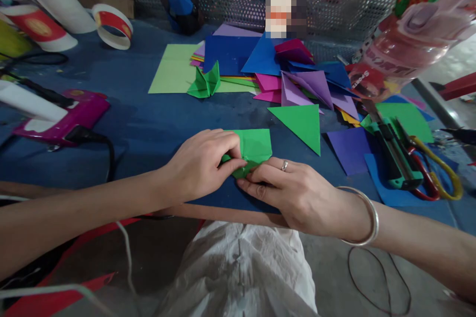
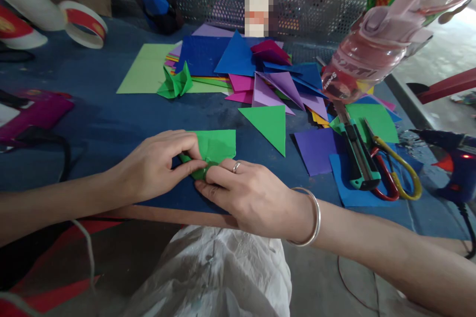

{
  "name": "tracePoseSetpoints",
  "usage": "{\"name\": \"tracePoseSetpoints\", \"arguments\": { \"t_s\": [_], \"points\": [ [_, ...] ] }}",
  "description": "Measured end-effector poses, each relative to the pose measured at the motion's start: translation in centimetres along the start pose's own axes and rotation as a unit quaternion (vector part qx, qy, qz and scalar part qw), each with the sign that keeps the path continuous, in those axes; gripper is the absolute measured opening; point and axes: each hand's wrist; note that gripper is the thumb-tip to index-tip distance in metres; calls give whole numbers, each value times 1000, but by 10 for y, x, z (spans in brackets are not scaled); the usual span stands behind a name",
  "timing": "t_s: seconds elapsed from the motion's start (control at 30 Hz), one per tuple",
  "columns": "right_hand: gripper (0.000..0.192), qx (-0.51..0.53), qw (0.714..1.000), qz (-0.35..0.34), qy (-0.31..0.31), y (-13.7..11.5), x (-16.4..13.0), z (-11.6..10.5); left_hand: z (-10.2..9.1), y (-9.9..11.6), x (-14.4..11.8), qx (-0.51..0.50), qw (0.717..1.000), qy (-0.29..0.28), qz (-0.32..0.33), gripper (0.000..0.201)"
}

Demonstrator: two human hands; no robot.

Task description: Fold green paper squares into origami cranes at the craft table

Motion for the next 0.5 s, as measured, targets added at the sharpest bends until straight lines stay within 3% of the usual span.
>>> {"name": "tracePoseSetpoints", "arguments": {
  "t_s": [0.23, 0.5],
  "points": [
    [34, 9, 1000, 13, 2, 0, 0, 2, -5, -5, -1, -6, 1000, 9, -20, 16],
    [36, 6, 1000, 16, -3, 0, -2, 3, -1, -17, -6, 77, 993, 74, -50, 45]
  ]
}}
Point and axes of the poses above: each hand's wrist, its own x-axis towards the middle knuckle, its own z-axis out of the palm, y = z × x, and after that the axes turned 2 degrees about x, right-handed
